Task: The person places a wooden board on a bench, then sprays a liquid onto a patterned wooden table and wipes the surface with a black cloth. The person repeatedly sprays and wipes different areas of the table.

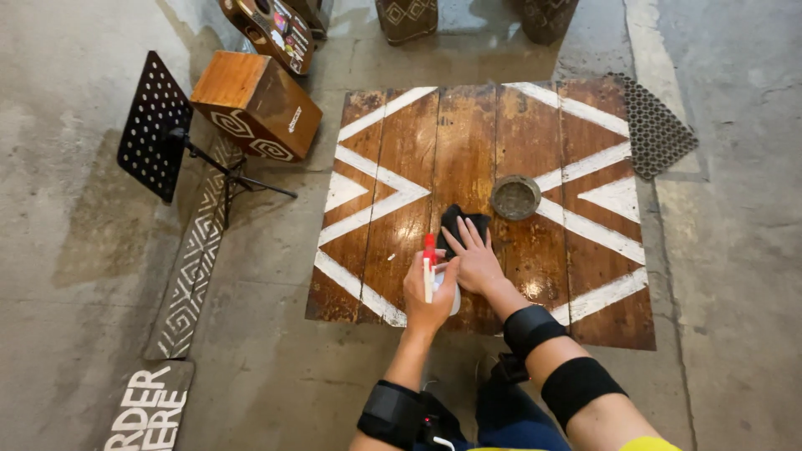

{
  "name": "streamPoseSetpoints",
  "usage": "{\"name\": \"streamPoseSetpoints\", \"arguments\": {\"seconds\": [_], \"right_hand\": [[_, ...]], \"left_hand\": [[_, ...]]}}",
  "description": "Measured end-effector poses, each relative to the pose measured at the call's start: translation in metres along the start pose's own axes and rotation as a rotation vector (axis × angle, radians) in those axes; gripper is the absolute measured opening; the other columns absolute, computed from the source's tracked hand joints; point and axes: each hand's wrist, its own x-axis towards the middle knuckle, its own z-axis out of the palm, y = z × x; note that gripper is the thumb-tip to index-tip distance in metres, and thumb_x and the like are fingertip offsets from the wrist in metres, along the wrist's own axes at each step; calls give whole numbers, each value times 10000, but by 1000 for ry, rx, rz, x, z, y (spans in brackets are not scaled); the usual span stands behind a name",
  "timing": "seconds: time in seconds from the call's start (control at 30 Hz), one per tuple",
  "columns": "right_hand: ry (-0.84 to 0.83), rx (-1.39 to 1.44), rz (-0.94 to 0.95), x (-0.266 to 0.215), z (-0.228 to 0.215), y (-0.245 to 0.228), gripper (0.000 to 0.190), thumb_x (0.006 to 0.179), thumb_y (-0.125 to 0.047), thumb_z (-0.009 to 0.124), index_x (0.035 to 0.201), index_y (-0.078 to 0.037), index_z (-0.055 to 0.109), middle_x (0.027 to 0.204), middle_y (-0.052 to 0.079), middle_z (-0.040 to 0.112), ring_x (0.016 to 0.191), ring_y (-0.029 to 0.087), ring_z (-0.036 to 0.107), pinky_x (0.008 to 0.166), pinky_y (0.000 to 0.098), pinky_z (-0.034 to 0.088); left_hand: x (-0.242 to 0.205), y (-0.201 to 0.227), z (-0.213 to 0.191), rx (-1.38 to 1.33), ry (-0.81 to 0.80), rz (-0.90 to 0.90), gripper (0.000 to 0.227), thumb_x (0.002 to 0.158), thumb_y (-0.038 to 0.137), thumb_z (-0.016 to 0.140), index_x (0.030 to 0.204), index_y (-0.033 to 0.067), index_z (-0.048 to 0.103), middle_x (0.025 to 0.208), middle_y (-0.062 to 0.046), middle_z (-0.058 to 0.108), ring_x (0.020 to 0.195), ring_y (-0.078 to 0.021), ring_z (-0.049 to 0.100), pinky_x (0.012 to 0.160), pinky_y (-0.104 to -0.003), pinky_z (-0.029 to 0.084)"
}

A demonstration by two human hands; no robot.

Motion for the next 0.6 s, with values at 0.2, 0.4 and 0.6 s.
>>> {"name": "streamPoseSetpoints", "arguments": {"seconds": [0.2, 0.4, 0.6], "right_hand": [[1, 44, 31, 0, -17, -6, 754, 851, -415, 642, 1539, -226, 398, 1640, 157, 233, 1532, 339, 197, 1188, 630, 162], [90, 36, 84, -34, -28, 22, 652, 836, -263, 661, 1470, -248, 510, 1619, 117, 370, 1516, 315, 303, 1213, 559, 234], [165, 10, 97, -68, -62, 58, 599, 824, -222, 654, 1417, -263, 586, 1552, 78, 472, 1477, 260, 377, 1241, 542, 216]], "left_hand": [[9, 7, 9, 32, -68, -53, 300, 881, 186, 805, 1072, 16, 649, 905, -136, 745, 799, -223, 773, 697, -348, 604], [26, 34, 25, 176, -56, -180, 321, 856, 250, 826, 1059, 32, 705, 755, -119, 735, 656, -207, 725, 615, -342, 562], [30, 31, 57, 49, -71, -130, 340, 878, 306, 792, 1062, 43, 680, 745, -92, 727, 603, -163, 737, 546, -317, 554]]}}
